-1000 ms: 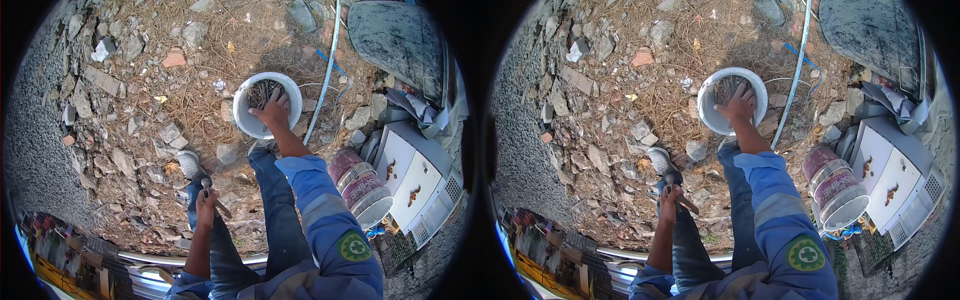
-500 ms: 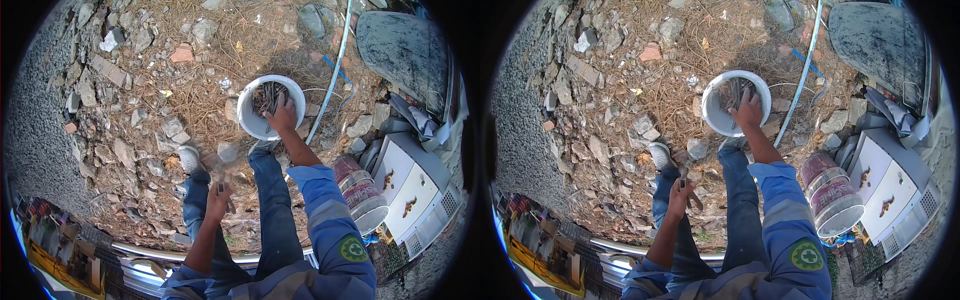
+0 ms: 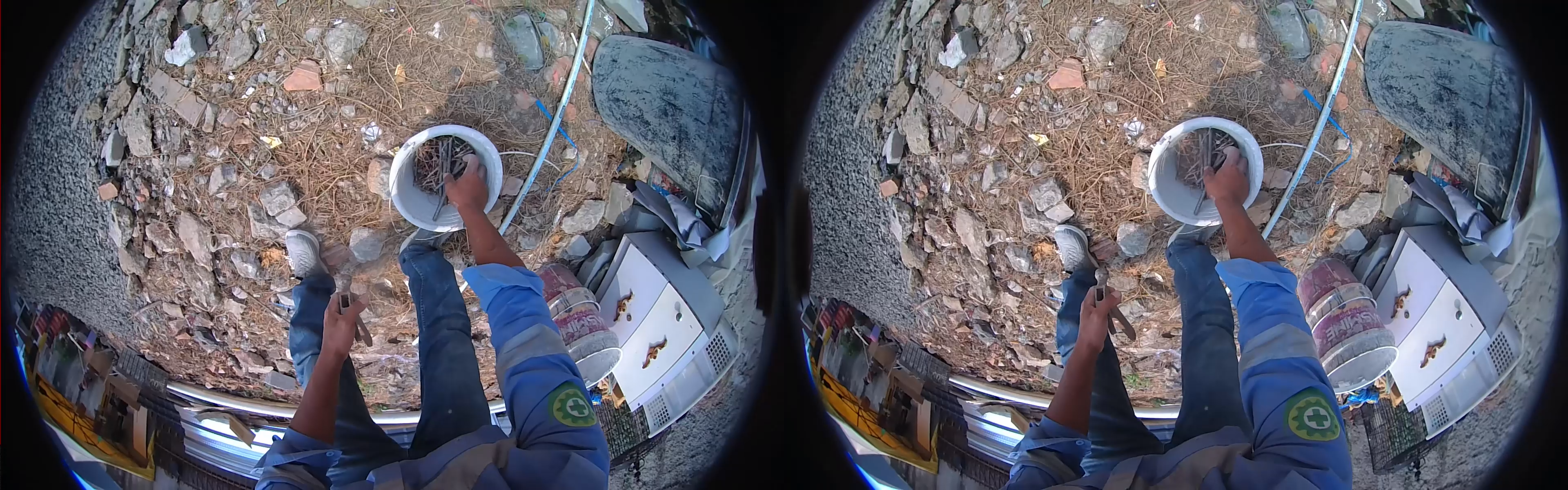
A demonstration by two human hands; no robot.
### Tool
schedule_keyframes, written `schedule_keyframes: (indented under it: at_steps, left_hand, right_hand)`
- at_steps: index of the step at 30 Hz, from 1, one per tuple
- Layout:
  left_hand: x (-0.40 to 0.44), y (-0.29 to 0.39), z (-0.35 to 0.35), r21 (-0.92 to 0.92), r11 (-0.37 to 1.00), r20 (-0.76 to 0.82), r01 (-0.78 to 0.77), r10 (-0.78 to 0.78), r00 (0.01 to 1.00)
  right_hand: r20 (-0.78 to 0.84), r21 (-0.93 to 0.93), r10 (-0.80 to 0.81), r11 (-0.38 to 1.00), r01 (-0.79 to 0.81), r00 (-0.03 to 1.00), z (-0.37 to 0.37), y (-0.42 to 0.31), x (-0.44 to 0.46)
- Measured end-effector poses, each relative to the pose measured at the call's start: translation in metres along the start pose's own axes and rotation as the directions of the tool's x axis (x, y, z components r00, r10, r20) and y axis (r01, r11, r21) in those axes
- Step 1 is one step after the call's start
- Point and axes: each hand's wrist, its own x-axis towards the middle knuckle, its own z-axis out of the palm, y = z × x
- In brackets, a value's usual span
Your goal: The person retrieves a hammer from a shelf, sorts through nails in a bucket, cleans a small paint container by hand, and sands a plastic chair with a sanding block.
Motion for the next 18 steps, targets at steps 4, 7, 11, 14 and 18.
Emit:
schedule_keyframes:
  at_steps: [4, 7, 11, 14, 18]
  left_hand:
    - [0.004, -0.004, 0.003, -0.012, 0.998, 0.003, -0.065, 0.065, 0.998]
    - [0.008, 0.003, 0.006, -0.035, 0.996, -0.005, -0.083, 0.083, 0.997]
    - [0.012, 0.011, 0.005, -0.038, 0.996, -0.009, -0.084, 0.084, 0.996]
    - [0.012, 0.008, 0.004, -0.140, 0.988, -0.004, -0.060, 0.060, 0.998]
    - [0.010, 0.007, 0.001, -0.096, 0.992, 0.010, -0.077, 0.079, 0.997]
  right_hand:
    - [-0.126, -0.204, -0.123, 0.974, 0.096, 0.984, 0.005, -0.016, -0.008]
    - [-0.195, -0.239, -0.218, 0.956, 0.169, 0.956, 0.019, -0.014, -0.003]
    - [-0.249, -0.165, -0.227, 0.968, 0.190, 0.941, 0.032, -0.009, -0.010]
    - [-0.337, -0.135, -0.251, 0.967, 0.217, 0.908, 0.025, -0.018, -0.039]
    - [-0.122, 0.005, -0.014, 1.000, 0.015, 0.992, 0.030, -0.022, -0.057]
